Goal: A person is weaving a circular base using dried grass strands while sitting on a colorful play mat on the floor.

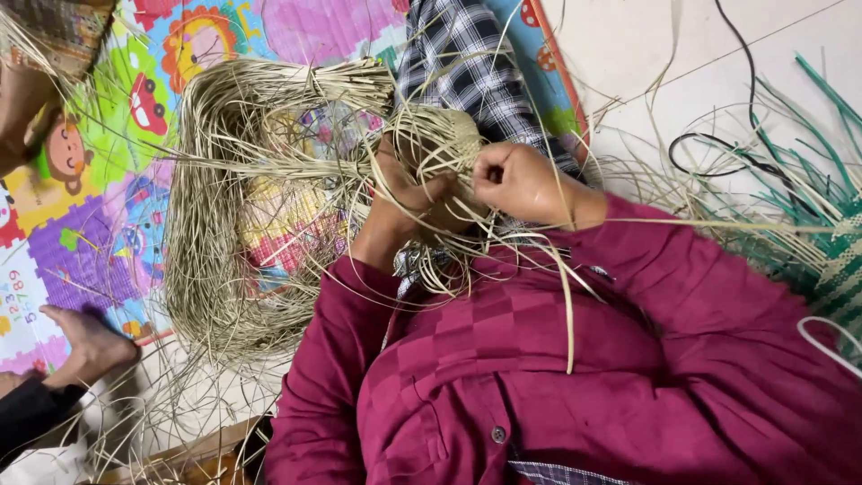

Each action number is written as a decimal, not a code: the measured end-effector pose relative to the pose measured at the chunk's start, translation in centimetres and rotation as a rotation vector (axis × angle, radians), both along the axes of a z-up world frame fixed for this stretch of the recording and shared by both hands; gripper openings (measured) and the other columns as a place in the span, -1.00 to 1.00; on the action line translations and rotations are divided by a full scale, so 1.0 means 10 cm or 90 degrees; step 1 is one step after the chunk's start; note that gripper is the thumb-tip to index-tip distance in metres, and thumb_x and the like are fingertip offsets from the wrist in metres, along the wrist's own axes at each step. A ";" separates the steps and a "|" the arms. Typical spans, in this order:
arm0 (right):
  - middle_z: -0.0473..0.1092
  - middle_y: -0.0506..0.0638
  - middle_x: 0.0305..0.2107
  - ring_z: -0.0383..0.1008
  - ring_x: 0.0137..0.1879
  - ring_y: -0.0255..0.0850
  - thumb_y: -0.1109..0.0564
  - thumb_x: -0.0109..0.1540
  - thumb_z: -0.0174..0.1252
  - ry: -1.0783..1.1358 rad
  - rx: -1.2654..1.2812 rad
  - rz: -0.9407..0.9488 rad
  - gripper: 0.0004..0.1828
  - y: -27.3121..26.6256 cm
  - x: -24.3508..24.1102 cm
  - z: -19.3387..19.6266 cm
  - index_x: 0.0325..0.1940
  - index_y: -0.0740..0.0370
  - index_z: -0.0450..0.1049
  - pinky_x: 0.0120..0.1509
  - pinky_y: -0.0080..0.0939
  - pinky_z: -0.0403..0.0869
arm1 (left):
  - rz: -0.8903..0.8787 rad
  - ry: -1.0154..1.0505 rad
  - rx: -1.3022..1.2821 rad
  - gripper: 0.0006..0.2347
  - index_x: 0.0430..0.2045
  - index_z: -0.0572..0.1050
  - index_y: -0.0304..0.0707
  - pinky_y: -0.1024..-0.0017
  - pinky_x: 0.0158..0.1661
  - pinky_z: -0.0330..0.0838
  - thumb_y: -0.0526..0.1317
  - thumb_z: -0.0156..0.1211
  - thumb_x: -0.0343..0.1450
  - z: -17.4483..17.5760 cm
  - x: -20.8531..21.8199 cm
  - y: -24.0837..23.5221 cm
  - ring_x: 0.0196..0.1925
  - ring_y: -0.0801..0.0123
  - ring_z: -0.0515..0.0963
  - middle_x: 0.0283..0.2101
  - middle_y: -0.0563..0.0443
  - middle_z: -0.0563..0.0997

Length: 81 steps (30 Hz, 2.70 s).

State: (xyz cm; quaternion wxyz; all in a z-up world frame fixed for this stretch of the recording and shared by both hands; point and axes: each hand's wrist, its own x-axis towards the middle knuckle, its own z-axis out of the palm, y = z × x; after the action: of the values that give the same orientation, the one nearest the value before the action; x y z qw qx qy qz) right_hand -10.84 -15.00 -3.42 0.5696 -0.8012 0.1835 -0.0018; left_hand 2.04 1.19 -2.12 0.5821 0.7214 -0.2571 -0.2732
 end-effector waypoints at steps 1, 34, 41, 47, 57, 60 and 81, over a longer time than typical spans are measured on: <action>0.42 -0.12 -0.62 0.43 -0.39 -0.30 0.08 0.17 0.24 0.012 0.037 0.018 -0.92 -0.04 -0.01 0.08 -0.36 0.10 0.58 -0.24 -0.20 0.44 | -0.003 0.013 -0.005 -0.29 0.12 0.17 -0.61 -0.05 0.17 0.44 -0.31 0.53 0.17 0.01 -0.01 -0.01 0.09 -0.27 0.57 -0.03 -0.55 0.53; 0.50 0.35 -0.23 0.51 -0.04 0.29 0.12 0.29 0.00 0.018 -0.122 0.355 -0.67 -0.43 0.50 0.88 0.01 0.35 0.53 0.10 0.25 0.45 | 0.025 0.003 0.121 -0.40 0.00 0.31 -0.63 0.09 -0.10 0.58 -0.36 0.52 0.14 0.28 -0.08 -0.05 -0.18 -0.10 0.63 -0.17 -0.43 0.57; 0.54 0.31 -0.26 0.55 -0.08 0.29 0.08 0.19 0.23 -0.038 -0.077 0.443 -0.69 -0.54 0.73 0.67 -0.10 0.37 0.54 0.02 0.22 0.47 | -0.010 0.004 0.062 -0.42 -0.08 0.33 -0.61 0.02 -0.09 0.58 -0.32 0.55 0.11 0.07 -0.07 0.02 -0.19 -0.04 0.61 -0.23 -0.43 0.57; 0.55 0.01 -0.44 0.57 -0.25 0.00 0.01 0.16 0.21 -0.034 -0.189 0.483 -0.85 -0.49 0.88 0.36 -0.42 0.06 0.62 -0.09 -0.01 0.51 | -0.049 0.169 0.122 -0.62 -0.19 0.36 -0.69 0.24 -0.86 0.55 -0.30 0.35 0.29 0.61 -0.05 -0.10 -0.74 0.01 0.63 -0.47 -0.37 0.64; 0.45 0.04 -0.32 0.53 -0.13 0.01 0.21 0.28 0.21 -0.040 -0.047 0.358 -0.90 -0.40 0.79 0.45 -0.29 0.29 0.54 0.06 -0.01 0.49 | 0.014 0.183 0.012 -0.36 0.06 -0.02 -0.40 0.23 -0.33 0.77 -0.40 0.34 0.23 0.16 0.03 -0.07 -0.49 0.12 0.67 -0.20 -0.26 0.43; 0.45 0.30 -0.29 0.49 -0.09 0.27 0.17 0.24 0.25 -0.107 -0.054 0.339 -0.76 -0.37 0.78 0.29 -0.31 0.50 0.49 0.09 0.22 0.43 | 0.012 0.182 0.024 -0.43 0.04 0.05 -0.42 0.25 -0.31 0.78 -0.39 0.31 0.26 0.12 -0.03 -0.08 -0.43 0.14 0.68 -0.22 -0.17 0.45; 0.42 0.09 -0.29 0.50 -0.06 0.05 -0.01 0.22 0.27 -0.241 -0.031 0.267 -0.78 -0.40 0.18 0.28 -0.24 0.18 0.51 0.07 0.04 0.46 | -0.035 -0.055 0.003 -0.47 -0.01 0.29 -0.59 -0.13 0.05 0.52 -0.37 0.41 0.19 0.24 0.01 -0.22 0.01 -0.34 0.58 -0.09 -0.53 0.51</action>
State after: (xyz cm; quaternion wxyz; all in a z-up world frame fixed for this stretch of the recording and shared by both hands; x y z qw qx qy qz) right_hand -9.03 -19.04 -0.58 0.5625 -0.8204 -0.0961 -0.0376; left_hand 2.11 -1.04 0.30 0.5613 0.7263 -0.3012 -0.2582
